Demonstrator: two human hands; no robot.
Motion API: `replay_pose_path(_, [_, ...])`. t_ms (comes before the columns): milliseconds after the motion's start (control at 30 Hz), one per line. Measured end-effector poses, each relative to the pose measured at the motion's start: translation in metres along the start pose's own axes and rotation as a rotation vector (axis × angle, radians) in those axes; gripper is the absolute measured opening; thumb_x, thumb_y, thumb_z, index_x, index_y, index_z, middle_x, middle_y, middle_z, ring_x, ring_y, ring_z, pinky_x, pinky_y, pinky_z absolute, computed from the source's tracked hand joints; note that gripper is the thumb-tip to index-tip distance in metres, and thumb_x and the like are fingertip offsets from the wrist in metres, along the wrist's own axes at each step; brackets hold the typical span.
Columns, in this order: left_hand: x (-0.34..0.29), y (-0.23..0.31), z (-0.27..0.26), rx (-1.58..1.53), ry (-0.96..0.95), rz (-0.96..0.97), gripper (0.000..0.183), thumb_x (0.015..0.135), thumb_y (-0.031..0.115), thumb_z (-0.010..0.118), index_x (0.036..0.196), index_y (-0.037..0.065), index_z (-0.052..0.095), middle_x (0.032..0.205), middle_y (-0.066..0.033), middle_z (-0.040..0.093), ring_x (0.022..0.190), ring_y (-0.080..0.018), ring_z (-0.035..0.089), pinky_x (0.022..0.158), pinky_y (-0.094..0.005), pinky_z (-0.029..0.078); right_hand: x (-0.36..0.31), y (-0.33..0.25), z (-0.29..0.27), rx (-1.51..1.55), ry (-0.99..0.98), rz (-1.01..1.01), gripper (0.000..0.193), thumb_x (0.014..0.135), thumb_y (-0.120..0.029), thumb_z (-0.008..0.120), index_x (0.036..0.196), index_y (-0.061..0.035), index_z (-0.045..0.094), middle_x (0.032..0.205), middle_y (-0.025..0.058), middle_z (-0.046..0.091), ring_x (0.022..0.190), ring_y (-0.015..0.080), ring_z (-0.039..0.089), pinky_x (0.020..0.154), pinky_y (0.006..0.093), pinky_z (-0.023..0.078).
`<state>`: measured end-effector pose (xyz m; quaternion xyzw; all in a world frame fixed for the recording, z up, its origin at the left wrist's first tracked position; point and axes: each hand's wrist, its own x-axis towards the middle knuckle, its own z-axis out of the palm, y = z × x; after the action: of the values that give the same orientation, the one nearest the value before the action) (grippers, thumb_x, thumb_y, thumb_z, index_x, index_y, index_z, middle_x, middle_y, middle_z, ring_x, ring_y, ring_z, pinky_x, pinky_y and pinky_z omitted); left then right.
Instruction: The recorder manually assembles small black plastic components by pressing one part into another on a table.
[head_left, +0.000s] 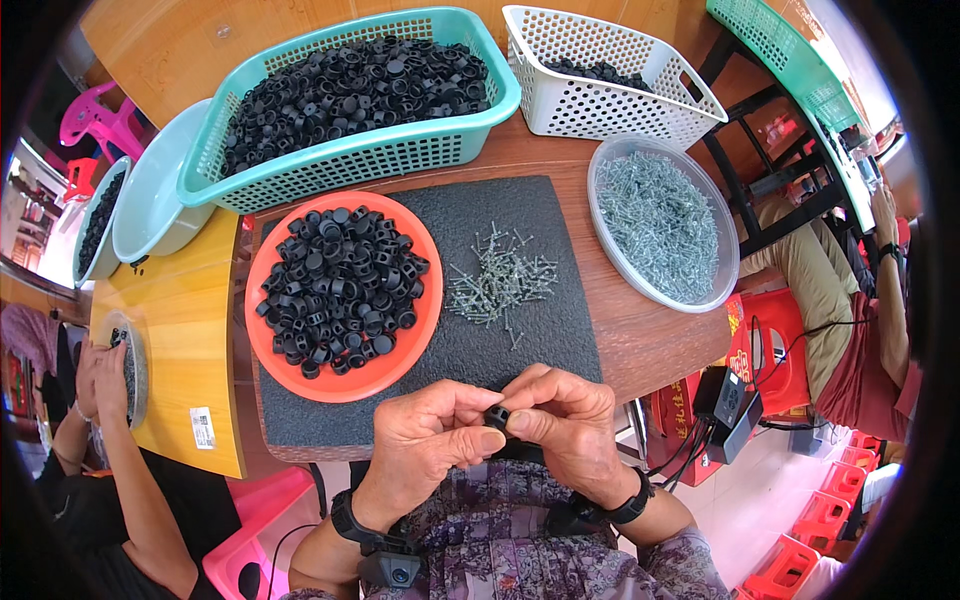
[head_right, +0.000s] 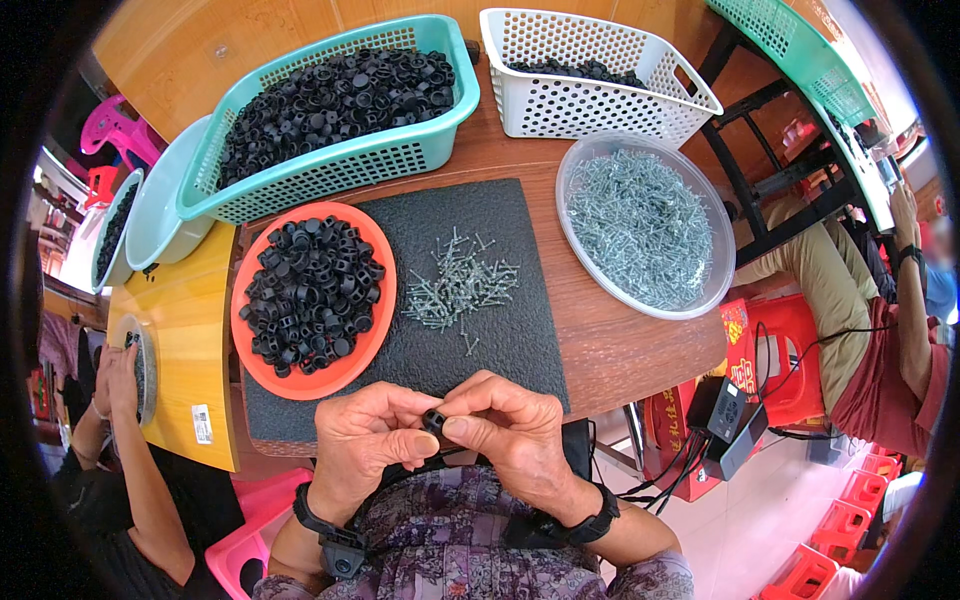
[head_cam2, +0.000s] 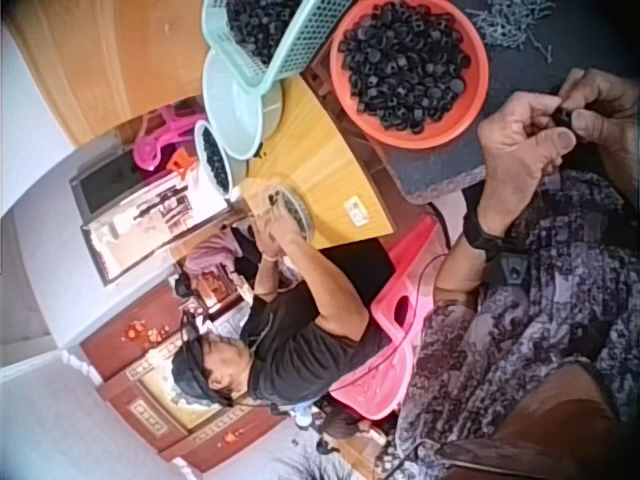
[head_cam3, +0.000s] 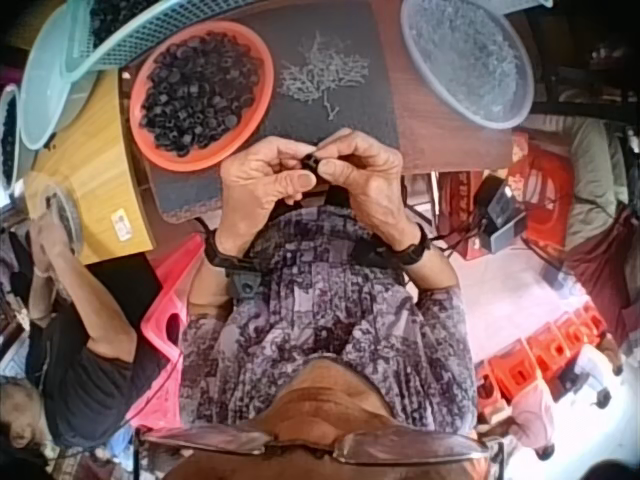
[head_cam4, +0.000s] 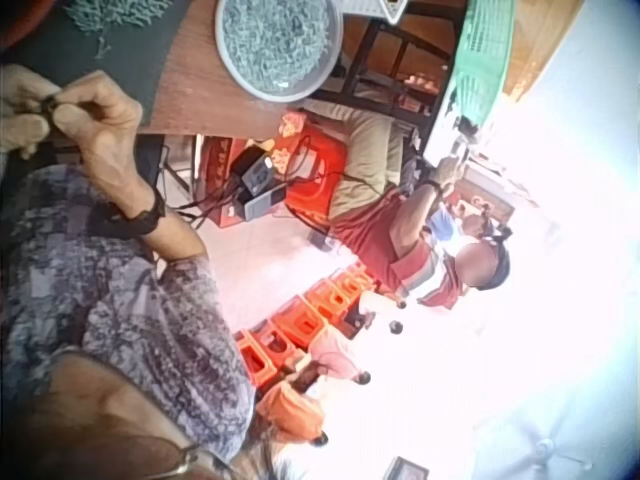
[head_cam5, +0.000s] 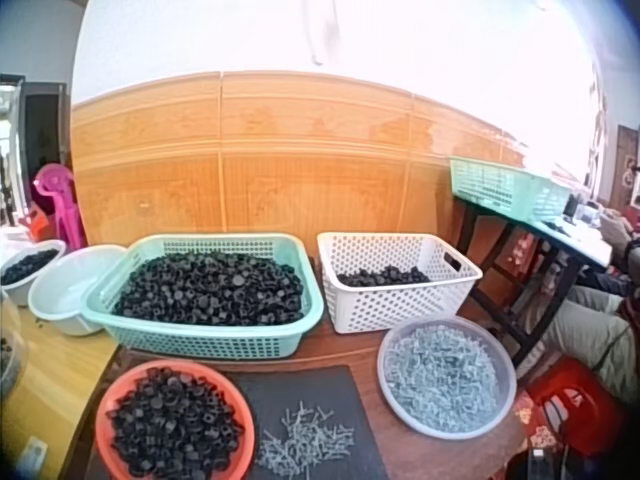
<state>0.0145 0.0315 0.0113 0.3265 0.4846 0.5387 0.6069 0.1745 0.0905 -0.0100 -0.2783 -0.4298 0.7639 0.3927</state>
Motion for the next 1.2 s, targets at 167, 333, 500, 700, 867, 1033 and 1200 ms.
replay_pose_path(167, [0.0, 0.002, 0.004, 0.063, 0.031, 0.016, 0.029, 0.077, 0.005, 0.072, 0.103, -0.003, 0.062, 0.077, -0.0027, 0.06, 0.062, -0.0061, 0.054, 0.052, -0.0186, 0.045, 0.001, -0.004, 0.002, -0.068, 0.016, -0.034, 0.011, 0.076, 0.009, 0.064, 0.085, 0.0033, 0.064, 0.085, 0.0114, 0.062, 0.075, 0.0144, 0.058, 0.069, 0.0246, 0.048])
replay_pose_path(333, [0.002, -0.001, 0.005, 0.225, 0.045, 0.133, 0.03, 0.076, 0.011, 0.073, 0.102, -0.002, 0.063, 0.074, -0.0016, 0.056, 0.061, -0.0066, 0.054, 0.051, -0.0188, 0.044, 0.0, -0.009, 0.001, -0.289, -0.006, -0.114, 0.01, 0.078, 0.007, 0.064, 0.086, 0.0009, 0.065, 0.084, 0.0063, 0.061, 0.075, 0.0105, 0.057, 0.067, 0.0231, 0.047])
replay_pose_path(500, [0.004, -0.007, 0.003, 0.418, 0.029, 0.251, 0.031, 0.077, 0.016, 0.073, 0.1, -0.002, 0.063, 0.073, -0.002, 0.055, 0.06, -0.0064, 0.054, 0.051, -0.0182, 0.045, 0.003, -0.011, 0.0, -0.523, -0.019, -0.254, 0.01, 0.075, 0.005, 0.067, 0.083, -0.0008, 0.063, 0.079, 0.0065, 0.06, 0.071, 0.0139, 0.056, 0.061, 0.0252, 0.045])
replay_pose_path(700, [0.002, -0.005, 0.007, 0.311, 0.021, 0.138, 0.029, 0.08, 0.016, 0.071, 0.1, 0.0, 0.058, 0.077, -0.0027, 0.06, 0.065, -0.0065, 0.056, 0.056, -0.0194, 0.047, 0.004, -0.012, -0.001, -0.577, -0.031, -0.287, 0.011, 0.076, 0.004, 0.066, 0.084, -0.0009, 0.061, 0.078, 0.007, 0.059, 0.07, 0.0153, 0.056, 0.059, 0.0264, 0.044])
replay_pose_path(867, [0.002, -0.008, 0.005, 0.172, -0.014, 0.114, 0.03, 0.082, 0.017, 0.069, 0.1, -0.002, 0.055, 0.079, -0.003, 0.06, 0.068, -0.0069, 0.058, 0.059, -0.0198, 0.049, 0.0, -0.013, 0.002, -0.533, -0.013, -0.247, 0.012, 0.076, 0.003, 0.066, 0.087, -0.0004, 0.061, 0.078, 0.0071, 0.058, 0.07, 0.0157, 0.056, 0.058, 0.0267, 0.045])
replay_pose_path(1033, [0.003, -0.011, 0.001, 0.2, -0.021, 0.149, 0.031, 0.083, 0.021, 0.068, 0.1, -0.001, 0.055, 0.079, -0.0029, 0.06, 0.068, -0.0063, 0.057, 0.058, -0.0196, 0.049, 0.0, -0.012, -0.001, -0.711, -0.08, -0.419, 0.021, 0.076, 0.003, 0.067, 0.096, -0.0002, 0.06, 0.084, 0.0087, 0.061, 0.07, 0.0149, 0.055, 0.057, 0.0253, 0.044])
replay_pose_path(1200, [0.001, -0.008, 0.004, 0.155, -0.018, 0.121, 0.034, 0.082, 0.025, 0.068, 0.098, -0.001, 0.054, 0.078, -0.0022, 0.06, 0.067, -0.0051, 0.056, 0.057, -0.0188, 0.048, -0.001, -0.012, 0.003, -0.754, -0.076, -0.513, 0.026, 0.072, 0.005, 0.069, 0.095, 0.0002, 0.059, 0.082, 0.0095, 0.062, 0.068, 0.0178, 0.056, 0.055, 0.0272, 0.044])
